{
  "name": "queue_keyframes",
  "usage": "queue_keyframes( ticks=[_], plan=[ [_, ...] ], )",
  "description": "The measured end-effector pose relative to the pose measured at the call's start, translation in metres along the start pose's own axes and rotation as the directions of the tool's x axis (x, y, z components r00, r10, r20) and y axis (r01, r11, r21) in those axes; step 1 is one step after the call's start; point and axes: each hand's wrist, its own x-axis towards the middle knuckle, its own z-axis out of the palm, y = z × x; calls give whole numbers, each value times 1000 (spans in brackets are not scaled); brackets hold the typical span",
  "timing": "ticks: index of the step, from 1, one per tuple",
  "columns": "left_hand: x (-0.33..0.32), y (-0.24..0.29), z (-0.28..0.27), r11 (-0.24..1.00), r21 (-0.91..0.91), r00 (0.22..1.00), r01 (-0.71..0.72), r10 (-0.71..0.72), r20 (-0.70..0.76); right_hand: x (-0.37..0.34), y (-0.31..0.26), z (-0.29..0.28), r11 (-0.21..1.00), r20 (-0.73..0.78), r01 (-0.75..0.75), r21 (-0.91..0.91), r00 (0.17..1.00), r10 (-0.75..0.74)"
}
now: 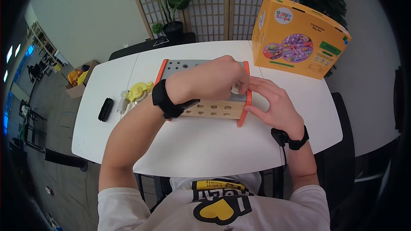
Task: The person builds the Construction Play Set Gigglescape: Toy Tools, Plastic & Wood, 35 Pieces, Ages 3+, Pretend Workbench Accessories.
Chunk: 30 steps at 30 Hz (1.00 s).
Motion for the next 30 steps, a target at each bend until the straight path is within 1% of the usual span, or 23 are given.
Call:
queue_keyframes(
  ticks=[2,5,8,11,13,14,17,20,23,24,26,27,29,30],
  plan=[
    [1,-3,-2,994,-105,1000,15,-15,8,1,-2,0,1000,0,-9,15,1000,9],
    [1,8,1,999,11,983,51,-48,-176,0,-1,0,1000,-9,-4,3,1000,4],
    [4,22,2,949,206,970,237,-219,-106,-1,0,0,1000,-13,4,-8,1000,-4],
    [7,23,7,915,297,959,274,-283,-14,-1,1,2,1000,-12,5,-9,1000,-5],
    [3,13,10,970,208,992,127,-117,-56,-1,1,1,1000,-8,1,-7,1000,-1],
    [1,8,12,985,165,996,48,-34,-82,-1,0,1,1000,-3,0,-5,1000,0],
    [1,1,10,992,107,995,-71,78,-65,-1,0,1,1000,-2,-7,-5,1000,7],
    [2,10,-1,996,-2,995,85,-85,52,-1,-1,1,1000,-5,-10,3,1000,10],
    [3,10,-1,995,-40,995,91,-93,-44,-1,0,1,1000,-7,-8,6,1000,8],
    [3,9,3,997,33,986,76,-71,-148,-1,0,1,1000,-7,-7,7,1000,7],
    [3,10,14,981,180,939,71,-5,-344,0,-1,0,1000,-15,-1,2,1000,1],
    [3,10,16,971,203,958,128,-68,-279,0,-2,0,1000,-18,2,1,1000,-2],
    [3,16,13,937,261,969,232,-199,-150,-1,-1,1,1000,-16,6,-6,1000,-6],
    [3,18,12,942,249,971,226,-196,-138,-1,0,1,1000,-17,8,-9,1000,-8]
  ],
)
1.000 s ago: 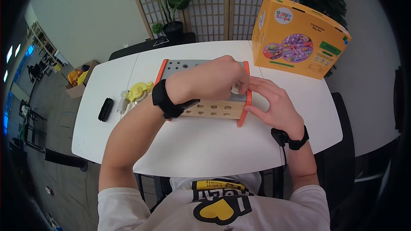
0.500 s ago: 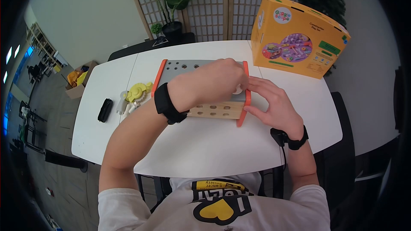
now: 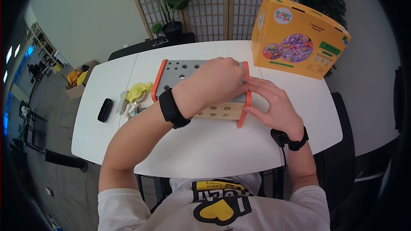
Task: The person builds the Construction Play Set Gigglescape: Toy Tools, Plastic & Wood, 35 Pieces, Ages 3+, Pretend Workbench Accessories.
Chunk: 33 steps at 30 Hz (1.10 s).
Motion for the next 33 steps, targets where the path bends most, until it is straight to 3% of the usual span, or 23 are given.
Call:
queue_keyframes(
  ticks=[8,11,14,17,20,23,26,29,32,33],
  plan=[
    [2,-11,-10,950,-285,980,-127,164,109,1,-1,-2,1000,26,-23,20,999,22],
    [3,-17,-5,929,-338,984,-151,175,40,1,0,0,1000,16,-16,13,1000,16],
    [0,-11,0,964,-209,980,-164,135,-147,1,-1,0,1000,3,-6,9,1000,6],
    [2,5,-8,998,20,988,66,-68,136,0,-1,-1,1000,1,-8,2,1000,8],
    [4,5,0,993,78,979,84,-97,182,0,0,0,1000,5,-8,3,1000,8],
    [-3,-7,3,985,-132,993,-107,113,37,0,0,0,1000,8,-4,7,1000,4],
    [0,-19,1,946,-221,964,-237,257,64,0,-1,-1,1000,13,-8,19,1000,8],
    [2,-14,-11,930,-359,963,-75,161,215,0,0,0,1000,11,-9,29,1000,9],
    [2,-15,-6,925,-338,983,-173,185,4,0,1,1,1000,0,-3,19,1000,3],
    [1,-12,-4,951,-272,989,-147,147,-21,0,1,1,1000,-3,-1,13,1000,1]
  ],
)
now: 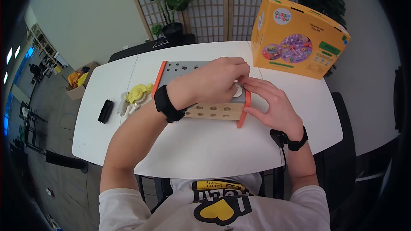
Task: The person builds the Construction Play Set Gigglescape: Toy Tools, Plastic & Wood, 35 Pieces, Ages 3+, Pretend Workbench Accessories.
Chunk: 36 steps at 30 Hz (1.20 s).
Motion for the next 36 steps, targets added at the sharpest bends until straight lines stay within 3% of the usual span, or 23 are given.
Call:
queue_keyframes(
  ticks=[2,5,8,11,14,17,20,23,29,35,36],
  plan=[
    [-3,8,3,988,136,995,66,-56,-78,-1,-1,0,1000,0,-4,-13,1000,4],
    [2,14,5,934,296,960,201,-249,132,-1,-1,0,1000,3,-7,-10,1000,7],
    [-2,8,9,965,222,981,139,-165,99,0,0,1,1000,5,-1,-10,1000,1],
    [-5,-6,6,993,42,992,-114,112,55,-1,0,0,1000,12,-5,-10,1000,6],
    [-2,-1,-2,998,-61,981,-14,26,194,1,1,0,1000,22,-6,2,1000,6],
    [-2,0,1,1000,-21,999,7,-6,46,1,0,0,1000,7,-7,7,1000,7],
    [-3,8,8,978,181,993,107,-96,-69,0,-1,0,1000,2,-7,-4,1000,7],
    [-3,5,18,950,276,987,149,-161,20,0,-1,0,1000,5,-15,-1,1000,15],
    [-5,7,21,959,258,985,121,-149,92,0,-3,-1,1000,13,-30,-4,999,30],
    [-14,8,27,953,301,999,15,-30,45,5,-7,-12,1000,114,-15,4,993,14],
    [-17,8,32,950,311,1000,16,-13,-14,5,-7,-14,1000,139,-13,3,990,13]
  ],
)
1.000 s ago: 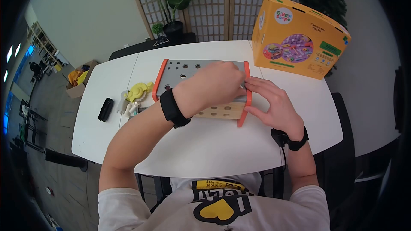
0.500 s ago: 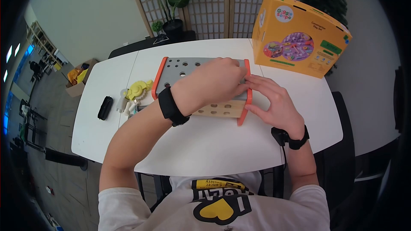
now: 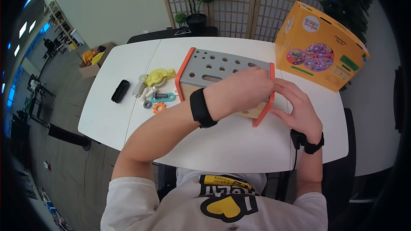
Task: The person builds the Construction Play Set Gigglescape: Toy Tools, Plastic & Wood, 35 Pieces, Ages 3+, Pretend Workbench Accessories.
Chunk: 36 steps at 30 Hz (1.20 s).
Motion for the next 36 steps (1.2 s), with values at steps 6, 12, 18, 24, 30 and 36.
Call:
queue_keyframes(
  ticks=[6,12,18,24,30,36],
  plan=[
    [-37,2,18,994,-76,964,-79,56,-261,4,5,6,962,-51,154,-225,984,-169],
    [-107,-24,-10,998,-66,901,6,-34,-434,-1,6,20,935,-96,222,-278,962,-257],
    [-192,-89,-31,832,26,813,553,-533,-234,0,3,27,943,-126,234,-236,955,-269],
    [-247,-124,2,749,180,755,638,-654,44,0,4,37,976,-133,173,-135,972,-191],
    [-251,-125,11,734,239,732,636,-671,113,-2,0,33,978,-87,161,-132,981,-173],
    [-233,-100,1,786,-168,788,594,-611,-76,-3,2,35,979,-89,161,-128,981,-173]
  ],
)
